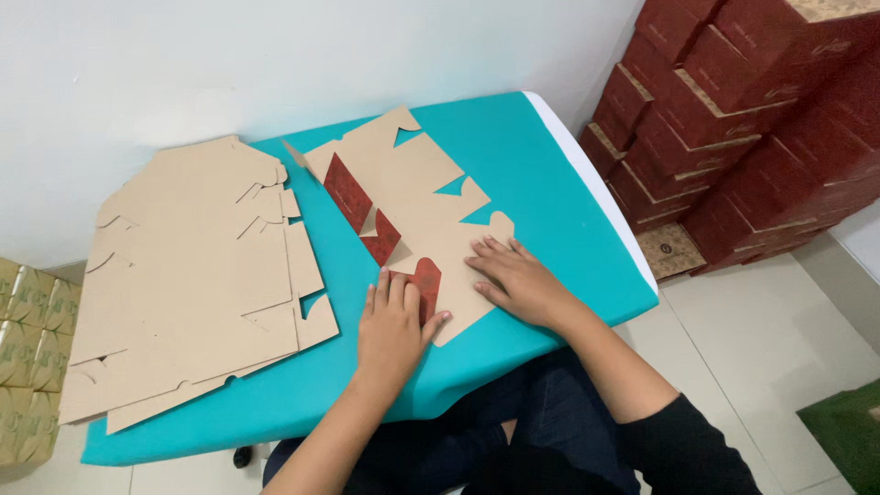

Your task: The person assembles a flat-packed cardboard box by folding the side flaps and tucking the tabs into slots to form a rectangular container. They then place the finished box onto a stack of similar boxes on the floor.

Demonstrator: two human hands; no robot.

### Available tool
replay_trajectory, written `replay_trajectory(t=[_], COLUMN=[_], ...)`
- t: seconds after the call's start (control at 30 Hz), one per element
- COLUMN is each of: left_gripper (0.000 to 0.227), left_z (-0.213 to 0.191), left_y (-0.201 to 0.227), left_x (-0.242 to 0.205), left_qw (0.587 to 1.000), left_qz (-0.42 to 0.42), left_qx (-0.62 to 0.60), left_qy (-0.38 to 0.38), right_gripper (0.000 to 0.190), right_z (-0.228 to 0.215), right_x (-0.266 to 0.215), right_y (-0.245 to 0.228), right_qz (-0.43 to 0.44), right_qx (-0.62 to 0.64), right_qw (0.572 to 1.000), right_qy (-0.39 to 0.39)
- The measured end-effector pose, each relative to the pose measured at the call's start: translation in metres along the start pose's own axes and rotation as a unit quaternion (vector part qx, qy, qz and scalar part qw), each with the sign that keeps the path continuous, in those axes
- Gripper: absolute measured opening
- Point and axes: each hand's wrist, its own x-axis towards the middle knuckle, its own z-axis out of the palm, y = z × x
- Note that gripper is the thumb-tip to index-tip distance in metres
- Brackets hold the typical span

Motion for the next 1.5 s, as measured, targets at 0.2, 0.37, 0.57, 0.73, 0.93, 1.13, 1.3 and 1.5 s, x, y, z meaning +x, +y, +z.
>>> replay_trajectory(t=[0.2, 0.37, 0.57, 0.73, 0.93, 1.13, 1.3, 1.5], left_gripper=[0.045, 0.050, 0.074, 0.056, 0.037, 0.017, 0.012, 0.010], left_z=[0.007, -0.006, -0.026, 0.000, 0.018, 0.002, 0.004, 0.005], left_y=[-0.023, -0.048, -0.074, -0.078, -0.073, -0.063, -0.063, -0.056], left_x=[0.007, 0.021, 0.009, 0.001, -0.003, -0.003, -0.007, -0.002], left_qw=[1.000, 0.993, 0.972, 0.982, 0.971, 0.986, 0.990, 0.991], left_qz=[-0.012, 0.003, 0.064, 0.157, 0.237, 0.137, 0.045, 0.047], left_qx=[0.006, -0.052, -0.160, -0.086, -0.023, -0.065, -0.124, -0.112], left_qy=[-0.027, -0.108, -0.158, -0.053, 0.037, 0.072, 0.044, 0.056], right_gripper=[0.052, 0.059, 0.065, 0.070, 0.062, 0.032, 0.020, 0.022], right_z=[0.010, 0.005, 0.003, 0.004, 0.002, 0.000, 0.014, 0.026], right_x=[0.003, 0.008, 0.011, 0.011, 0.008, 0.014, 0.027, 0.039], right_y=[-0.017, -0.018, -0.008, -0.006, -0.008, -0.003, 0.007, 0.009], right_qz=[0.015, 0.011, -0.027, -0.043, -0.068, -0.071, -0.034, -0.003], right_qx=[-0.076, -0.064, -0.044, -0.019, -0.004, 0.034, 0.067, 0.040], right_qw=[0.997, 0.998, 0.999, 0.999, 0.998, 0.996, 0.996, 0.998], right_qy=[-0.010, -0.020, -0.017, -0.002, 0.018, 0.033, 0.045, 0.050])
